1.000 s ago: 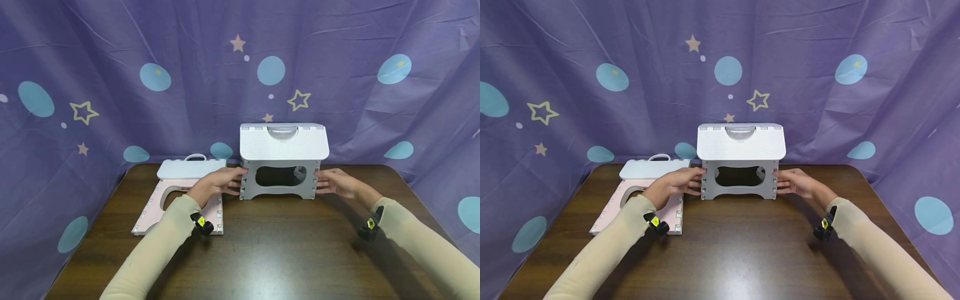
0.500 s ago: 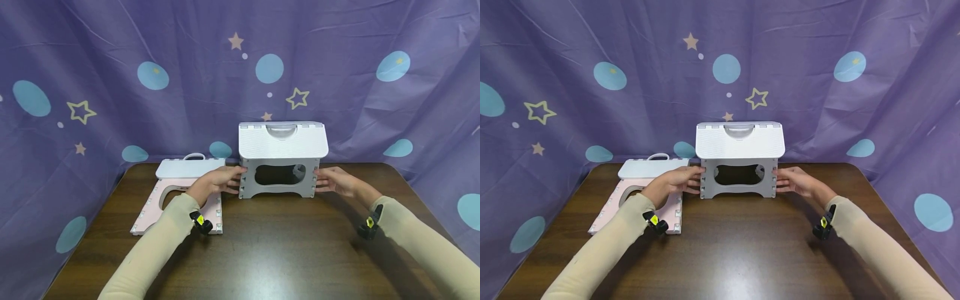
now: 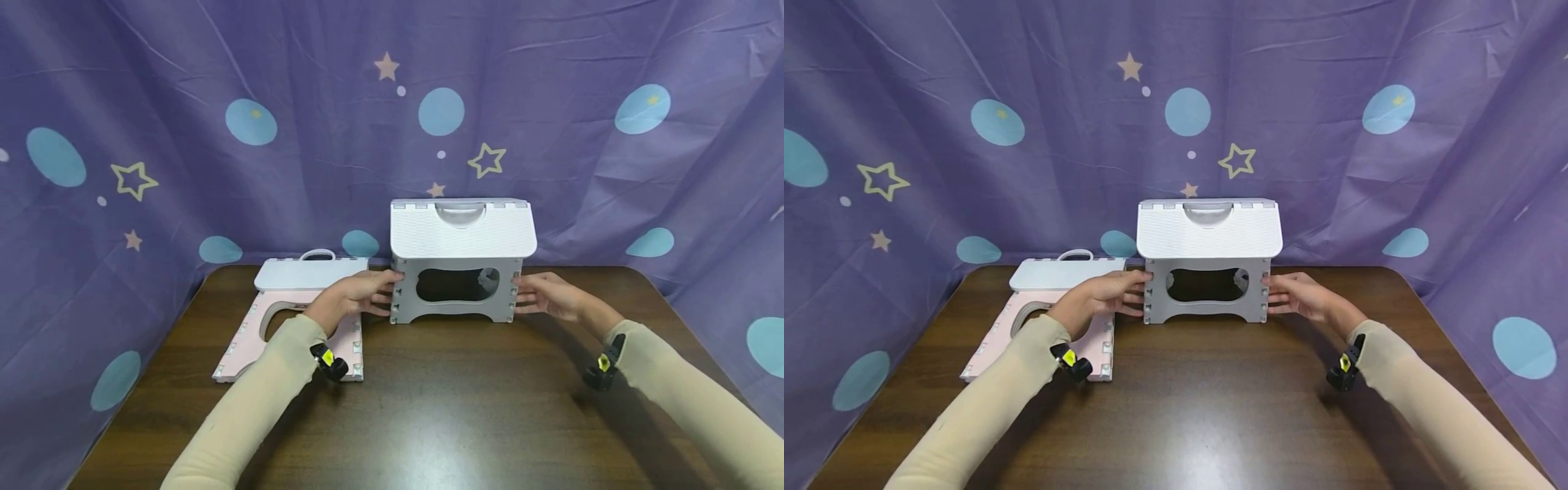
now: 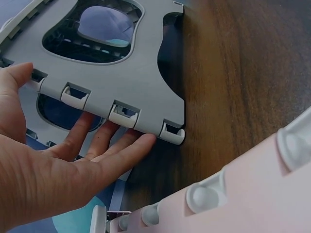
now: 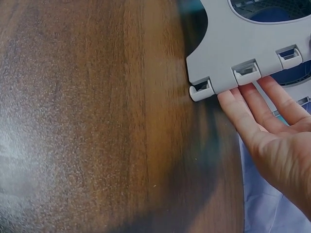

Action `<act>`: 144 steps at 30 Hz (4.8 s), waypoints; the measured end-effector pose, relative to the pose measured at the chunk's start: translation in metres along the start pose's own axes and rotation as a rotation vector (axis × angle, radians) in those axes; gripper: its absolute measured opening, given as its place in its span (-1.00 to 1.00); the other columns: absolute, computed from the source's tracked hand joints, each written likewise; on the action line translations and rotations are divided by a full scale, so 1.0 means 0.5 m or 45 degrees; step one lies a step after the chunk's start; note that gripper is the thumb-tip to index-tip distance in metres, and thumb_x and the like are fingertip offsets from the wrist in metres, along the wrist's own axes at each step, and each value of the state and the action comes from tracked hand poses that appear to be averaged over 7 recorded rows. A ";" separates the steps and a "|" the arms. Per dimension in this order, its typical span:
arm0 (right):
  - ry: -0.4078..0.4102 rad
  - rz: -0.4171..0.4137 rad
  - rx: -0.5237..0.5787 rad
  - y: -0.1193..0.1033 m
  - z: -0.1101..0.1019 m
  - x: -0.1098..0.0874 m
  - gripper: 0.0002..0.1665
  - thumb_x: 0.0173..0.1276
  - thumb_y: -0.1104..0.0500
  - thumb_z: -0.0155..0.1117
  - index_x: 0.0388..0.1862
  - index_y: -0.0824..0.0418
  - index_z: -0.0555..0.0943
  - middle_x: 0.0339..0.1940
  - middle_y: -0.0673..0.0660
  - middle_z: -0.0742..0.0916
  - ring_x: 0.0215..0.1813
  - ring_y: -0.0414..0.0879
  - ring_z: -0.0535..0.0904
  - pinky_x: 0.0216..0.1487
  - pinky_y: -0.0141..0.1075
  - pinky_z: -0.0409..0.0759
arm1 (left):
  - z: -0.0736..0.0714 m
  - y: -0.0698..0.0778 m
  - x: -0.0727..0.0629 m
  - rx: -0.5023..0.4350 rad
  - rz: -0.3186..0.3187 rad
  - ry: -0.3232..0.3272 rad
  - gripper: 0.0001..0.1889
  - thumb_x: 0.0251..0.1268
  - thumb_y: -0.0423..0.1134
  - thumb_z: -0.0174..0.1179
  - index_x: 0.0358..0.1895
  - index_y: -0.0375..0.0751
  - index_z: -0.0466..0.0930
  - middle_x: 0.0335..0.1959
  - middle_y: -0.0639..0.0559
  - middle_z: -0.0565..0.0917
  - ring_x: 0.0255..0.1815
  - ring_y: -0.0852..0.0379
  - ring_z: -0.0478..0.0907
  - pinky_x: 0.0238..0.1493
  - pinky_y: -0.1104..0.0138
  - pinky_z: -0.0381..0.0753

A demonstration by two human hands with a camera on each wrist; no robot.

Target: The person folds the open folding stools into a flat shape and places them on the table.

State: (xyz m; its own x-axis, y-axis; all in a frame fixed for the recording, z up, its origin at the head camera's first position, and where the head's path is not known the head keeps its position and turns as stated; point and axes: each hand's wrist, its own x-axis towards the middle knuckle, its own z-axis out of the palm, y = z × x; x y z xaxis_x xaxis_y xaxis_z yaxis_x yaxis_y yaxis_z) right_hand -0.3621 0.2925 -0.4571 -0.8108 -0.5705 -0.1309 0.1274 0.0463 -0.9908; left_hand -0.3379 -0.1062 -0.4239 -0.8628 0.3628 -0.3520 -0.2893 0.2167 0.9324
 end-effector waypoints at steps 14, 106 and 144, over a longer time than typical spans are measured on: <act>-0.014 -0.004 -0.001 -0.001 -0.001 0.000 -0.67 0.63 0.18 -0.05 -0.12 0.04 0.71 -0.10 0.00 0.81 0.00 -0.12 0.75 0.14 -0.14 0.72 | -0.005 0.003 0.004 -0.029 -0.014 -0.027 -0.23 0.40 -0.02 0.05 0.57 -0.31 0.07 0.59 -0.38 0.14 0.57 -0.33 0.19 0.46 -0.16 0.39; -0.043 0.031 -0.034 0.013 -0.007 0.008 -0.75 0.62 0.09 -0.03 -0.06 0.03 0.63 -0.09 0.00 0.80 0.00 -0.13 0.75 0.16 -0.09 0.71 | -0.010 -0.008 0.013 -0.021 -0.041 -0.053 -0.15 0.34 0.04 0.04 0.59 -0.31 -0.01 0.54 -0.43 0.16 0.51 -0.38 0.23 0.49 -0.12 0.37; -0.068 0.027 -0.010 0.013 -0.010 0.014 -0.74 0.63 0.09 -0.04 -0.05 0.02 0.64 -0.08 0.00 0.80 0.00 -0.13 0.75 0.16 -0.09 0.71 | -0.023 0.003 0.022 -0.014 -0.069 -0.106 -0.18 0.38 0.01 0.01 0.60 -0.27 -0.05 0.55 -0.44 0.12 0.52 -0.37 0.23 0.47 -0.13 0.38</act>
State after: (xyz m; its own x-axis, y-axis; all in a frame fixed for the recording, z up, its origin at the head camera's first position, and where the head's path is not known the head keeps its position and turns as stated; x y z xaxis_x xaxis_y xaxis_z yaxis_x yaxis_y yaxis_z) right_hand -0.3699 0.2929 -0.4645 -0.7764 -0.6121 -0.1498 0.1393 0.0651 -0.9881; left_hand -0.3526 -0.1124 -0.4251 -0.8084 0.4250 -0.4073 -0.3397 0.2282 0.9124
